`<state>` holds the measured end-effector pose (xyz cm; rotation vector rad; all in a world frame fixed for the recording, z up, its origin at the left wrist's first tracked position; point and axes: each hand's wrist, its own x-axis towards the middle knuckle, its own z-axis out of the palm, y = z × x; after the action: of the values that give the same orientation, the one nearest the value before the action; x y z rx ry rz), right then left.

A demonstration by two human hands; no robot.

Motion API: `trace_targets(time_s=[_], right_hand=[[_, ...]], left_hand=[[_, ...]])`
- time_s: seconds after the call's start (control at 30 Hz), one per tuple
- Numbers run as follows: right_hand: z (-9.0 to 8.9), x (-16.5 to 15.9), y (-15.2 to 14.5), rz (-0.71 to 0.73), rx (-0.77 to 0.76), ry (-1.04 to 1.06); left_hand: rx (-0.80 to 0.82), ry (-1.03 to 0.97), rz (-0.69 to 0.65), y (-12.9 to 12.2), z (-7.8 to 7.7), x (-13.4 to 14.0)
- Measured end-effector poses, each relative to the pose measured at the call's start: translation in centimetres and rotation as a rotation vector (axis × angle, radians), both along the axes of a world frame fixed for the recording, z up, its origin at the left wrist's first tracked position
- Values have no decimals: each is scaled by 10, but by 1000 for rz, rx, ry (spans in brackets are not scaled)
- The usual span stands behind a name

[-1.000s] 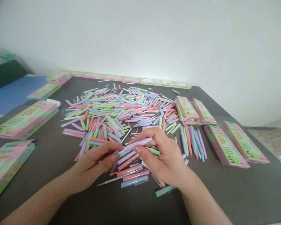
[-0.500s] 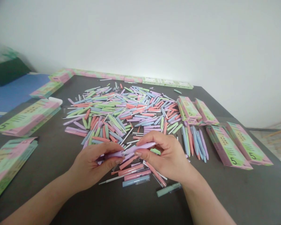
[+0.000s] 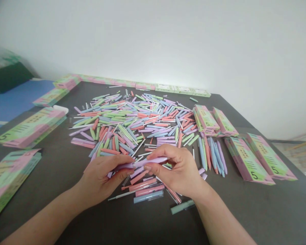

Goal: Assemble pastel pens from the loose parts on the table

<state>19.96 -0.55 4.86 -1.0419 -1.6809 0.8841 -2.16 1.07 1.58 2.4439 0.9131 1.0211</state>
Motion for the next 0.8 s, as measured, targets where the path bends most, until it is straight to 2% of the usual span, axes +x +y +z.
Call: trace_targets(time_s=[0.27, 0.6, 0.8], right_hand=[[1, -3, -1, -19, 5, -30], [-4, -1, 0, -35, 42, -58], [0, 7, 3, 5, -42, -140]], left_hand=[[71, 62, 44, -2, -4, -2], [178, 21, 30, 3, -2, -1], [167, -18, 7, 8, -3, -4]])
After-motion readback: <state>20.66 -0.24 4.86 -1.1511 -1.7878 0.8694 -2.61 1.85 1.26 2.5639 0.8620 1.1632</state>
